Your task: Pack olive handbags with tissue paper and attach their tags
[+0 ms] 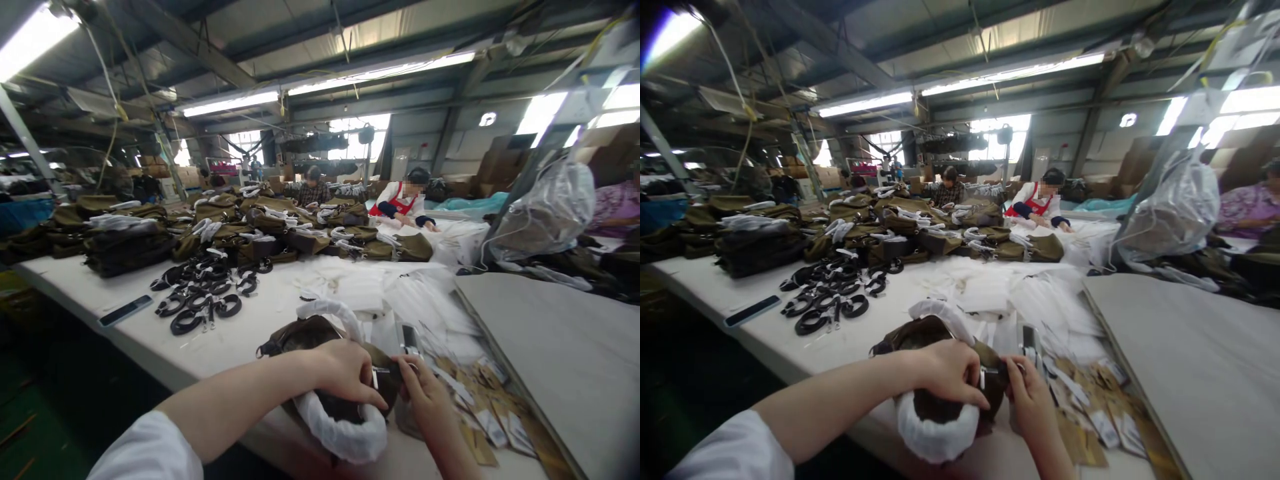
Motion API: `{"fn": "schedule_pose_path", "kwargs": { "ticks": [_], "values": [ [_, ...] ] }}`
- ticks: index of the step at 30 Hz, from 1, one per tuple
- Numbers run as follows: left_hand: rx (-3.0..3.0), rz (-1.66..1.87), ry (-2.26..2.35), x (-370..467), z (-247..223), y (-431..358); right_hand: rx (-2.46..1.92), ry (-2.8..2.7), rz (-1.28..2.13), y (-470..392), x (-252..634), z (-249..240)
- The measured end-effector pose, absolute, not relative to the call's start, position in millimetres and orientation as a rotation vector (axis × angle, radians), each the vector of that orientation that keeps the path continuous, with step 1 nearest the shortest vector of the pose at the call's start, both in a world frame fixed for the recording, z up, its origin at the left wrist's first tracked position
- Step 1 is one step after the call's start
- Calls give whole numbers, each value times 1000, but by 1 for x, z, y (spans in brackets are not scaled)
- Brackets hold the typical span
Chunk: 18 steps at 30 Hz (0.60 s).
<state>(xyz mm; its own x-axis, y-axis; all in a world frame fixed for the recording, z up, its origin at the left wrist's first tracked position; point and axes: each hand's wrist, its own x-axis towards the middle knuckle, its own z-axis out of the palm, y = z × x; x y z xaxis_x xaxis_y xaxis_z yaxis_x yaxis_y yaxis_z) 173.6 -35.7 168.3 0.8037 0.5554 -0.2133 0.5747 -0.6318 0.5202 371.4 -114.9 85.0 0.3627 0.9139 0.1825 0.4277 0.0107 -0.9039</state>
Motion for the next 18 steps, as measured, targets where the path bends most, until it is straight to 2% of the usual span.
{"fn": "schedule_pose_path", "kwargs": {
  "ticks": [4, 11, 18],
  "values": [
    [2693, -127, 937, 193, 165, -42, -1595, -1228, 612, -116, 372, 80],
    [2980, 24, 764, 197, 159, -48, -1573, -1206, 626, -117, 369, 79],
    [2351, 50, 1068, 190, 164, -37, -1587, -1138, 623, -120, 372, 72]
  ]
}}
